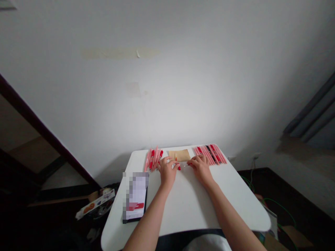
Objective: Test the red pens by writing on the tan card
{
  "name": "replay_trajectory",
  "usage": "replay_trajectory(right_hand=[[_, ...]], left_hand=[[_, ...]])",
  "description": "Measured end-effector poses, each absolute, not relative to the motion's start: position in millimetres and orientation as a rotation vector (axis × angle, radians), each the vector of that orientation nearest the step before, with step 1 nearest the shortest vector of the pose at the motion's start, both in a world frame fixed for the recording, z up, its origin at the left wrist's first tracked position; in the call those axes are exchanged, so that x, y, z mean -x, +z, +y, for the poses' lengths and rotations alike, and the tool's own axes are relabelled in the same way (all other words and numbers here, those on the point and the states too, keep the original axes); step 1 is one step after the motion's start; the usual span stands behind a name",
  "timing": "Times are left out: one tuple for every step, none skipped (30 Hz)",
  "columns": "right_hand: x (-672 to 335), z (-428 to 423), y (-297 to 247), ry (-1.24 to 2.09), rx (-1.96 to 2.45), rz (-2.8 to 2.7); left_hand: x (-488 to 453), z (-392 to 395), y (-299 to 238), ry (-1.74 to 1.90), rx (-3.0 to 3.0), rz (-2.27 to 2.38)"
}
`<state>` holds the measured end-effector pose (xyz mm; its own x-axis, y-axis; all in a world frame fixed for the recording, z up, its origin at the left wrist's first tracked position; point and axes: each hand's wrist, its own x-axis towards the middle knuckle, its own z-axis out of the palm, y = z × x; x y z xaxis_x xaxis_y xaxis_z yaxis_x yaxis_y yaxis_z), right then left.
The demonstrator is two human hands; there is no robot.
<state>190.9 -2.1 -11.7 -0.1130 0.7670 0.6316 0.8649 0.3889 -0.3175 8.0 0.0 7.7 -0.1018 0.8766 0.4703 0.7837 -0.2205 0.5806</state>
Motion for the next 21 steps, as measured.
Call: replay_trajectory(right_hand=[[-191.1,-1.9,-12.0,-0.170,1.408,-1.912],[-191.4,-1.8,-12.1,-0.173,1.412,-1.923],[-191.8,-1.8,-12.1,-0.177,1.415,-1.932],[-192.2,-1.9,-11.9,-0.181,1.417,-1.941],[-192.4,-2.0,-11.7,-0.183,1.416,-1.953],[-192.5,-2.3,-11.3,-0.186,1.415,-1.966],[-192.6,-2.6,-10.9,-0.187,1.414,-1.982],[-192.5,-3.0,-10.5,-0.187,1.415,-1.996],[-192.3,-3.2,-10.1,-0.186,1.417,-2.010],[-192.1,-3.5,-9.7,-0.185,1.419,-2.021],[-191.8,-3.7,-9.3,-0.185,1.423,-2.028],[-191.7,-3.9,-9.1,-0.184,1.426,-2.033],[-191.5,-4.0,-8.8,-0.182,1.431,-2.038],[-191.3,-4.3,-8.5,-0.180,1.437,-2.040],[-191.2,-4.6,-8.1,-0.176,1.445,-2.042],[-191.0,-5.0,-7.7,-0.168,1.455,-2.043],[-190.7,-5.5,-7.1,-0.159,1.466,-2.043],[-190.5,-6.1,-6.6,-0.149,1.477,-2.041],[-190.2,-6.7,-6.0,-0.140,1.488,-2.039],[-190.0,-7.2,-5.4,-0.131,1.495,-2.039],[-189.8,-7.6,-5.0,-0.123,1.499,-2.040]], left_hand=[[-8.1,-0.2,8.1,1.228,-2.024,1.885],[-8.2,-0.5,8.7,1.225,-2.023,1.886],[-8.4,-0.9,9.4,1.221,-2.023,1.885],[-8.6,-1.3,10.1,1.219,-2.021,1.886],[-8.8,-1.7,10.7,1.218,-2.021,1.886],[-8.9,-2.0,11.2,1.217,-2.024,1.885],[-8.9,-2.3,11.4,1.218,-2.025,1.885],[-8.9,-2.4,11.4,1.218,-2.027,1.884],[-8.8,-2.4,11.2,1.218,-2.029,1.884],[-8.7,-2.3,10.8,1.218,-2.032,1.883],[-8.5,-2.1,10.3,1.216,-2.032,1.883],[-8.4,-1.8,9.8,1.213,-2.032,1.885],[-8.2,-1.5,9.4,1.209,-2.031,1.888],[-8.1,-1.3,9.0,1.202,-2.030,1.890],[-8.1,-1.1,8.8,1.195,-2.028,1.894],[-8.1,-1.0,8.8,1.186,-2.029,1.897],[-8.1,-1.0,9.0,1.179,-2.030,1.899],[-8.2,-1.1,9.4,1.172,-2.032,1.900],[-8.4,-1.3,9.8,1.164,-2.033,1.901],[-8.5,-1.5,10.3,1.156,-2.033,1.902],[-8.7,-1.7,10.7,1.146,-2.031,1.904]])
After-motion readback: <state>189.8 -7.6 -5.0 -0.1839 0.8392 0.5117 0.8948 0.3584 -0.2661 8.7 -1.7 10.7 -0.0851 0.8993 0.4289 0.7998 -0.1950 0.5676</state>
